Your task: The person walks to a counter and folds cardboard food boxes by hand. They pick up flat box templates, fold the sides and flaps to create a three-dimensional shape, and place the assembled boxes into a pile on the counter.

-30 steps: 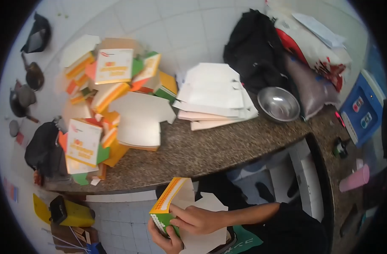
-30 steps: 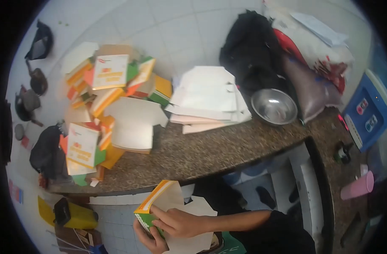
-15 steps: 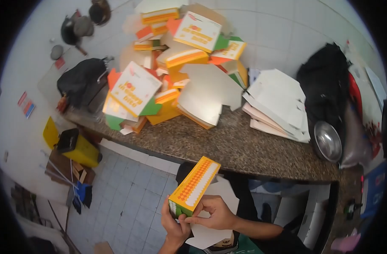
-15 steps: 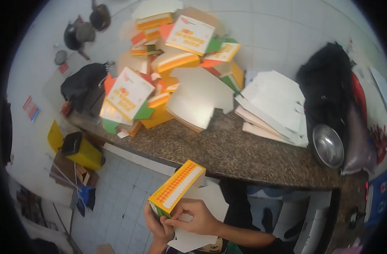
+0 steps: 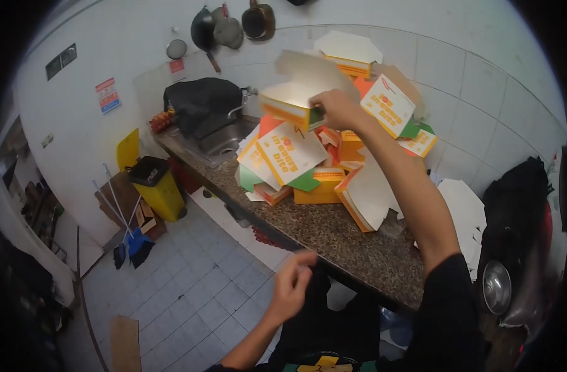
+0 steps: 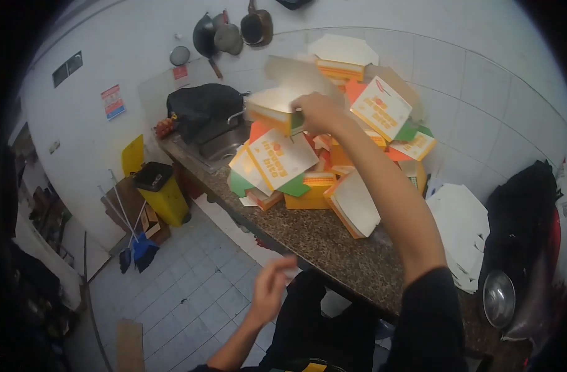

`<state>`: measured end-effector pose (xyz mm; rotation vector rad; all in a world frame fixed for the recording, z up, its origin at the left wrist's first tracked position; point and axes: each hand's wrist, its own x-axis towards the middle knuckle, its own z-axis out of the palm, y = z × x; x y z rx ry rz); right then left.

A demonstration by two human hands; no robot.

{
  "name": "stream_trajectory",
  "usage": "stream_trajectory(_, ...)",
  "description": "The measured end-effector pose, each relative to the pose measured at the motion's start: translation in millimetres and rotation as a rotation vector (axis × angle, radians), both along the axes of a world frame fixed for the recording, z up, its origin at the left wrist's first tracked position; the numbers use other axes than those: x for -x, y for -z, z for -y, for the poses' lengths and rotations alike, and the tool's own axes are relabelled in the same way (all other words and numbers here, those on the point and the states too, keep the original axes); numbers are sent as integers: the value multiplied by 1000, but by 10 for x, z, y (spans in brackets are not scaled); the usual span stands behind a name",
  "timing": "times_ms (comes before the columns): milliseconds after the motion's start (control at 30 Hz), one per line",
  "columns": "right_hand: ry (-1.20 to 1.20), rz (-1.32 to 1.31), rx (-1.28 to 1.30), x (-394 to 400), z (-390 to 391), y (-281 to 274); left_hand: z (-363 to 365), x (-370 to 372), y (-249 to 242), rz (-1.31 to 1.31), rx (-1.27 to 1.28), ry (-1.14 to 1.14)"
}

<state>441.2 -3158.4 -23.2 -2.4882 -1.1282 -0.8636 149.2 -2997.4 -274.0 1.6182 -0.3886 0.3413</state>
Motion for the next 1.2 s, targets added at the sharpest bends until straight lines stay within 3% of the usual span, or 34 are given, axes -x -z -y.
stream_trajectory(100, 240, -143, 127, -759, 176, 344, -104, 502, 672, -212, -148, 54)
stream_trajectory(233, 246, -122, 135, -700, 187, 573, -299, 1075, 1148, -547, -112, 25)
stream_trajectory(300, 210, 340, -216, -520, 162, 820, -436, 1240, 1361, -668, -72, 39)
stream_trajectory(367, -1, 343, -284, 465, 180, 655, -573, 1252, 1400, -793, -28, 58)
stream_trajectory(400, -81, 149, -392, 1086, 172, 644, -611, 1227, 1389, -777, 1, 36)
stream_trajectory(467, -88, 182, -451, 1912, 314, 902, -581, 1124, 1339, -772, 38, 18)
stream_trajectory(533, -108, 114, -375, 2263, 750, 1362, -575, 934, 1230, -543, -47, -179)
stream_trajectory(567, 16, 95, -363, 2354, 948, 1526, -589, 842, 1267, -490, -41, -201)
stream_trajectory(667, 427, 34, -441, 2397, 1616, 1871, -651, 434, 1113, -372, -62, -308)
stream_trajectory(700, 431, 29, -436, 2400, 1805, 1930, -658, 282, 1021, -320, -64, -335)
stream_trajectory(767, 721, 201, -146, 2392, 2190, 2032, -625, 35, 864, -308, -9, -304)
stream_trajectory(800, 723, 208, -146, 2363, 2516, 2230, -601, -52, 814, -287, 45, -277)
stream_trajectory(867, 639, -221, -193, 2318, 3114, 2711, -477, -114, 759, -242, 14, -208)
stream_trajectory(1033, 630, -235, -165, 2343, 3319, 2777, -43, -250, 444, -94, -79, -196)
stream_trajectory(1100, 646, -193, -148, 2309, 3359, 2718, 51, -371, 364, -87, 7, -134)
stream_trajectory(1200, 605, -350, -257, 2260, 3554, 2670, 150, -551, 313, 18, -52, -186)
